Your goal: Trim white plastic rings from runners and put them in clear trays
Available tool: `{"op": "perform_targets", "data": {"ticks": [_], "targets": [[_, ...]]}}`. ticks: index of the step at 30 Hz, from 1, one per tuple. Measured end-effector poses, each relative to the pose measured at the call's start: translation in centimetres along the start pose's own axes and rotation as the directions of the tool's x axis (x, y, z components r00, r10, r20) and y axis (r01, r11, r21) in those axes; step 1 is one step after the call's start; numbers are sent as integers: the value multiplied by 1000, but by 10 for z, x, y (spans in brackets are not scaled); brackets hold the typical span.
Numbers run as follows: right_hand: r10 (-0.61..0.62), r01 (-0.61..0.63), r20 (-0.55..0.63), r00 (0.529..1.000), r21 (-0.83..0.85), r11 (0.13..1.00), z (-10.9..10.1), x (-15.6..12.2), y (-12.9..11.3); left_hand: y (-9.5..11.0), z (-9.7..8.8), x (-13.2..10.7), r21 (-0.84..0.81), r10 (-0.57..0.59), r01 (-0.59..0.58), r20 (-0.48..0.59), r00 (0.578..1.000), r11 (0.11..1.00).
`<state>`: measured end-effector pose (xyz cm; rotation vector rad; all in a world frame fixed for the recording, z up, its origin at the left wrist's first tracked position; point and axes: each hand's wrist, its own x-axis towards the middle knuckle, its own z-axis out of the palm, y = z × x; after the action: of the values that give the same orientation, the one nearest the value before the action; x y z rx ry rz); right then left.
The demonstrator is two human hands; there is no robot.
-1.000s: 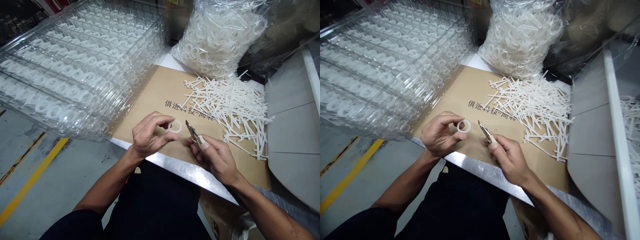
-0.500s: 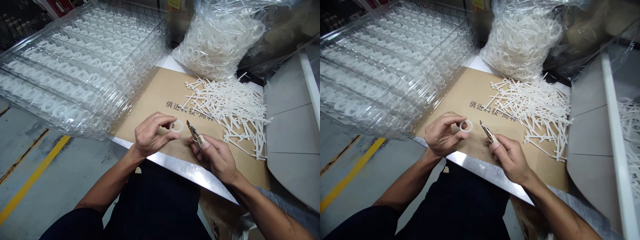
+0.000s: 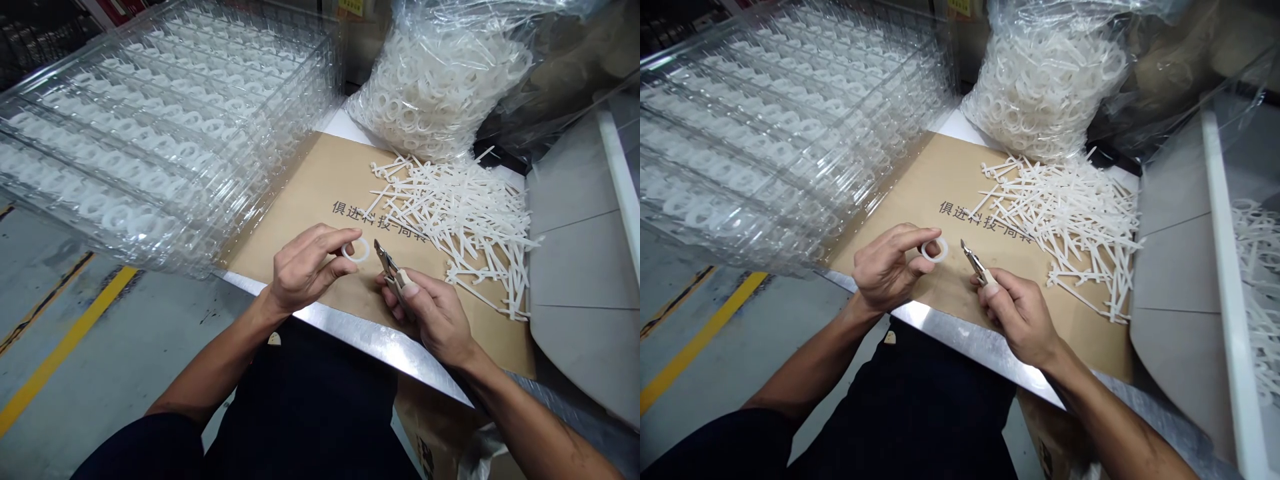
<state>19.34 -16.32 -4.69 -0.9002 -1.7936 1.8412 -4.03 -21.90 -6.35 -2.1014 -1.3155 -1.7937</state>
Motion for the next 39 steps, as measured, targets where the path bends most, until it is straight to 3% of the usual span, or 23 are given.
{"op": "perform_targets", "data": {"ticks": [39], "targets": [[-23,23,-6,1000,-27,999,-1,-1,0,2,3,4,1,9,-9,-41,999,1000]]}}
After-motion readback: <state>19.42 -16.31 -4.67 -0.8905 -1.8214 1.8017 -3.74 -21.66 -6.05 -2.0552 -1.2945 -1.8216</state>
